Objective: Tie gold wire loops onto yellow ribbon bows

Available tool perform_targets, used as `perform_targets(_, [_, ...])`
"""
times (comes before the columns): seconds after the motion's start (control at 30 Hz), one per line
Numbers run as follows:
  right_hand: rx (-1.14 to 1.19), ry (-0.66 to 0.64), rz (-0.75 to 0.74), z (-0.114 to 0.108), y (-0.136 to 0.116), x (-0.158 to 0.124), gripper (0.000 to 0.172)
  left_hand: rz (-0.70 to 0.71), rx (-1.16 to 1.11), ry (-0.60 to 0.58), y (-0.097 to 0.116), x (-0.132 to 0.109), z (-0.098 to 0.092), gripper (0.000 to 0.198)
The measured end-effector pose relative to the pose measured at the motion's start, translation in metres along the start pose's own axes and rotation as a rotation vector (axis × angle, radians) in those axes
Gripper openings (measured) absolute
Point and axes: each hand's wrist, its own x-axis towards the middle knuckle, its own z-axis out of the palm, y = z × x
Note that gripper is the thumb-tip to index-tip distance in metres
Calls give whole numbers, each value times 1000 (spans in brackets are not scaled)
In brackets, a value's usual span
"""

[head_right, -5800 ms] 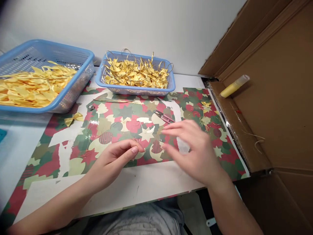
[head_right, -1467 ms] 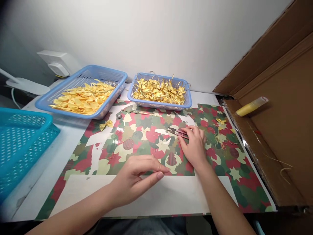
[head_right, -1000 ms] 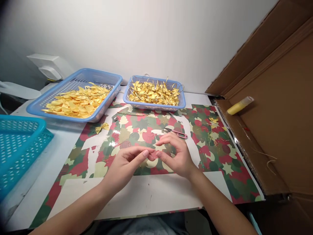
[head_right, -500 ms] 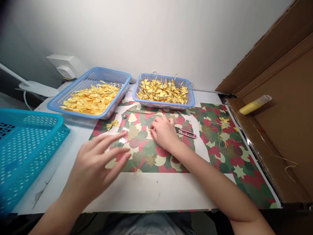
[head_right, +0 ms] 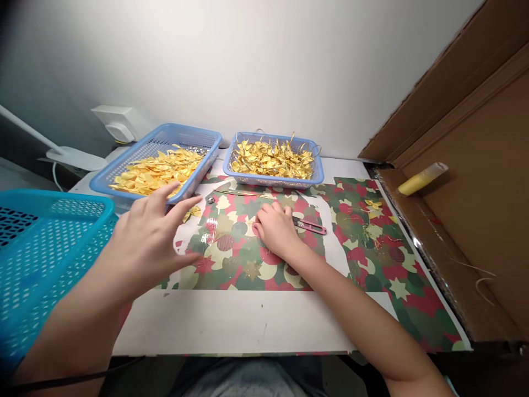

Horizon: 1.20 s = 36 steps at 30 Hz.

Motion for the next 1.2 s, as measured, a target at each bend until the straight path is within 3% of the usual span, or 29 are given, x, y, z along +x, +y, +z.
perform_targets(0.07, [38, 0, -1, -2, 2, 1, 20, 52, -23, -22, -14, -10, -3, 105])
perform_targets(0.1, [56, -2, -3, -5, 3, 1, 19, 106, -66, -49, -20, -14, -5, 106])
perform_targets(0.2, [159, -4, -14, -17, 7, 0, 17, 231, -294, -65, -23, -15, -12, 71])
perform_targets(0.3, [325, 2, -37, -28, 8, 0, 19, 224, -457, 18, -2, 1, -4, 37])
perform_targets(0.43, [239, 15, -33, -24, 6, 0, 14, 303, -394, -79, 25, 33, 39, 26])
perform_targets(0.53, [55, -13, -12, -9, 4, 0, 11, 286, -360, -126, 29, 47, 68, 21])
perform_targets(0.63, [50, -22, -14, 0, 3, 1, 15, 288, -383, -127, 26, 48, 80, 20])
perform_targets(0.77, [129, -26, -29, -11, 3, 4, 13, 299, -490, -135, 25, 42, 78, 28])
perform_targets(0.9, [415, -65, -41, -31, 5, 3, 14, 238, -811, -222, 29, 40, 70, 31])
perform_targets(1.03, [734, -238, 94, -39, 7, -1, 19, 99, -1075, -289, 32, 39, 64, 20])
perform_targets(1.2, [970, -357, 194, -42, 11, -6, 17, 53, -1239, -376, 31, 35, 65, 37])
